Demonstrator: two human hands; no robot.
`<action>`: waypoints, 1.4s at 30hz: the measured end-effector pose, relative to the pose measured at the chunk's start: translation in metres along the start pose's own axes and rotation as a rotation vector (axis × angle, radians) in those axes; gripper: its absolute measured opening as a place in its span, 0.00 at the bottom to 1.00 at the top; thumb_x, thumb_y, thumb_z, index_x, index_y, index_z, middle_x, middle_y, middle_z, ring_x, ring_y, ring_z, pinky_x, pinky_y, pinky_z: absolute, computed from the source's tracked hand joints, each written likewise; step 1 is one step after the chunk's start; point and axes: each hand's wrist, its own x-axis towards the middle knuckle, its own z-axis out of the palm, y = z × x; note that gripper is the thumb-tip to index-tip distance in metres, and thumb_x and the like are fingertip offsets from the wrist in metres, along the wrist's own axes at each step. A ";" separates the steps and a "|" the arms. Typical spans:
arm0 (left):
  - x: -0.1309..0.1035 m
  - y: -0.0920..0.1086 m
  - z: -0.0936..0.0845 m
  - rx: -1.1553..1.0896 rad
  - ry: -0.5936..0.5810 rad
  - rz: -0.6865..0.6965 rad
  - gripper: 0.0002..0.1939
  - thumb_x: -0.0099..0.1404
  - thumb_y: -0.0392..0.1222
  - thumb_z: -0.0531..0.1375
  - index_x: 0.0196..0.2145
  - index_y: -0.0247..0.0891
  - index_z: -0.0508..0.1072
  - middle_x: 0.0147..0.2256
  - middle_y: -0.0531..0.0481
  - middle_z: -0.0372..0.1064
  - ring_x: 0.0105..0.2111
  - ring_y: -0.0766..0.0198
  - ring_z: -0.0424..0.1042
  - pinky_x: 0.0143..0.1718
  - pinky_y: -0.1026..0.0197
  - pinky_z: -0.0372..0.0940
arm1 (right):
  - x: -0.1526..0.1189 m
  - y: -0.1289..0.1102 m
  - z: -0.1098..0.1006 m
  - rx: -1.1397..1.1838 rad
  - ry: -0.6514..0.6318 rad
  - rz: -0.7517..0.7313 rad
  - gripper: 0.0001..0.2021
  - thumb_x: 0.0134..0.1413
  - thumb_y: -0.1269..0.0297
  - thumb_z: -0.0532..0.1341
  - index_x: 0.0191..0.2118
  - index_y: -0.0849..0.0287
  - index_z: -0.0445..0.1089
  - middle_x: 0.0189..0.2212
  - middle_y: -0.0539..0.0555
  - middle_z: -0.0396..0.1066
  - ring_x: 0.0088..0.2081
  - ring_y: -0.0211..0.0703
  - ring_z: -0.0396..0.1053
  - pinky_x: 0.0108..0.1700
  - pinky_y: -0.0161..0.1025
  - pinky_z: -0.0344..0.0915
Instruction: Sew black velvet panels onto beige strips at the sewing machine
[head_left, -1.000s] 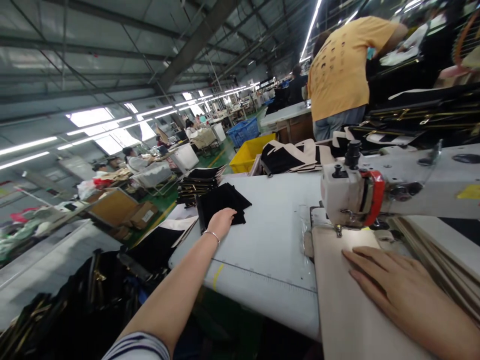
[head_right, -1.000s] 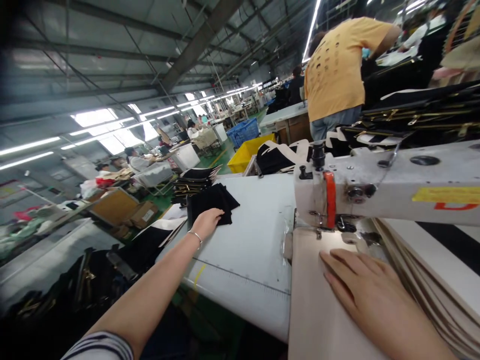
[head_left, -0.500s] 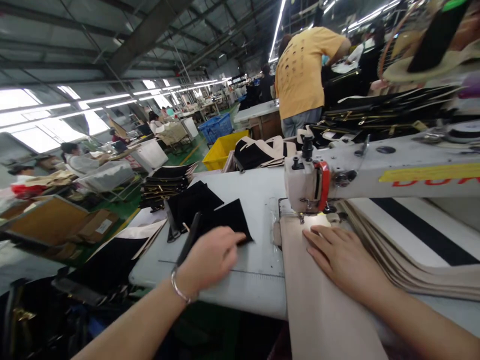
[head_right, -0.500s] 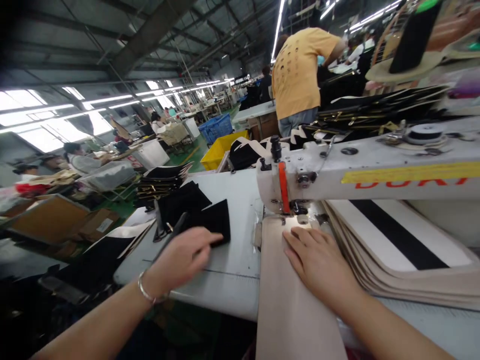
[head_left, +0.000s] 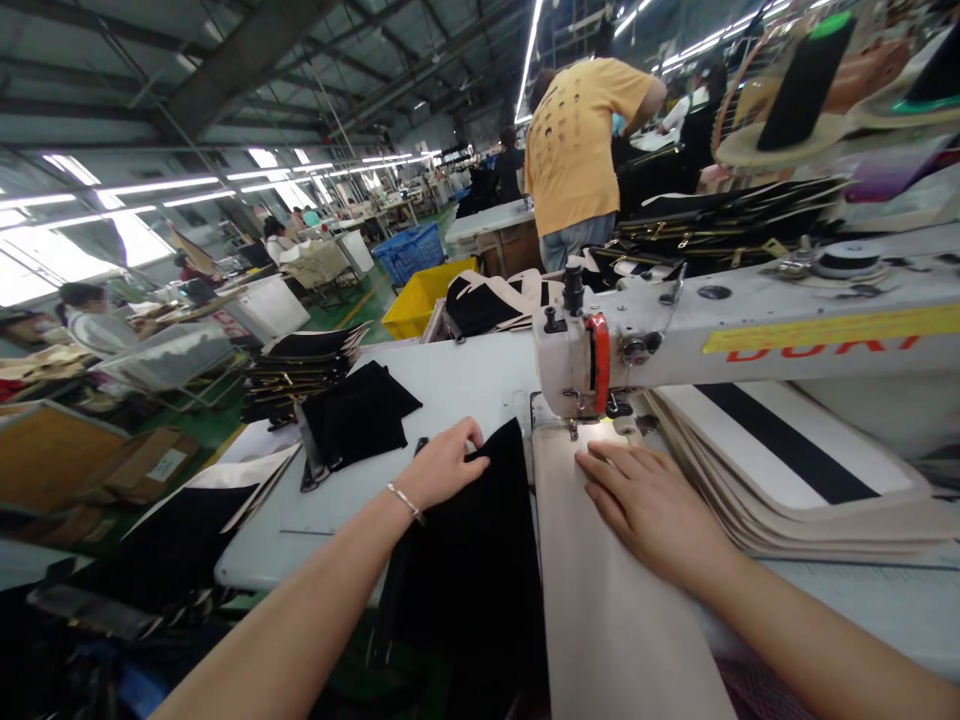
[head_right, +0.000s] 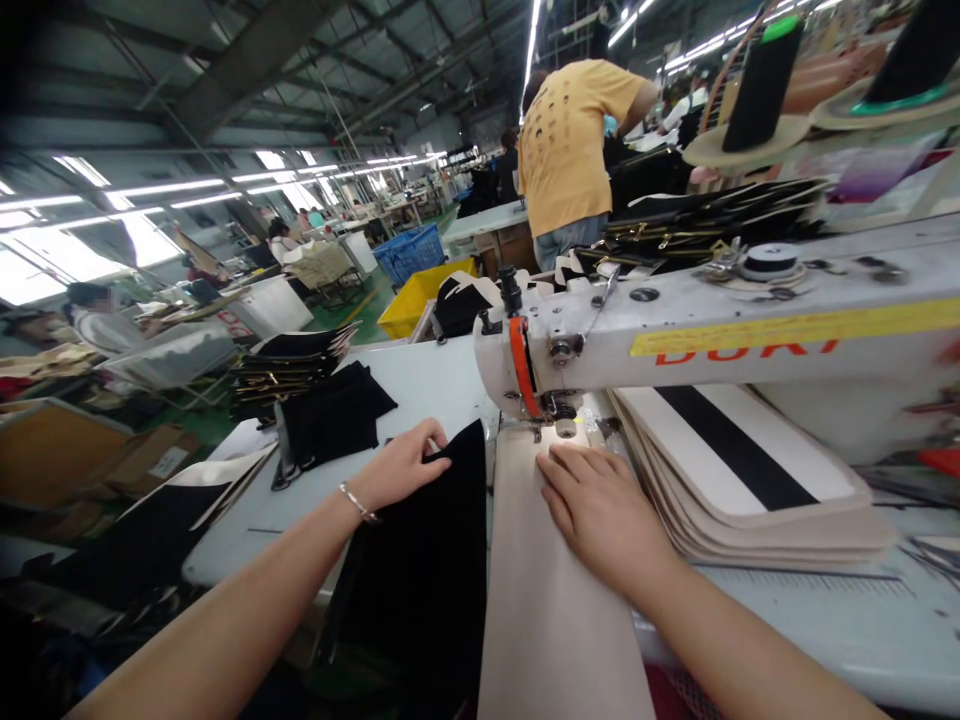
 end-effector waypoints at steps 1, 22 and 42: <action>-0.011 -0.002 -0.015 -0.101 0.017 -0.025 0.12 0.62 0.45 0.60 0.42 0.39 0.68 0.34 0.52 0.68 0.34 0.62 0.68 0.39 0.61 0.63 | 0.000 0.000 0.000 0.003 0.001 0.003 0.19 0.65 0.59 0.51 0.59 0.53 0.61 0.56 0.54 0.63 0.55 0.51 0.59 0.56 0.51 0.55; 0.039 0.077 0.066 -0.103 0.127 0.094 0.04 0.64 0.38 0.61 0.38 0.40 0.74 0.37 0.49 0.68 0.37 0.60 0.69 0.42 0.59 0.64 | 0.000 0.000 -0.003 0.014 -0.007 0.013 0.20 0.66 0.59 0.50 0.61 0.57 0.60 0.57 0.57 0.63 0.55 0.51 0.60 0.56 0.51 0.55; 0.026 0.085 0.061 0.023 0.048 0.372 0.10 0.70 0.37 0.55 0.46 0.37 0.73 0.47 0.46 0.70 0.50 0.58 0.67 0.57 0.53 0.61 | -0.002 0.000 0.002 0.008 -0.007 0.018 0.21 0.64 0.56 0.54 0.61 0.54 0.60 0.55 0.56 0.64 0.54 0.52 0.61 0.56 0.53 0.58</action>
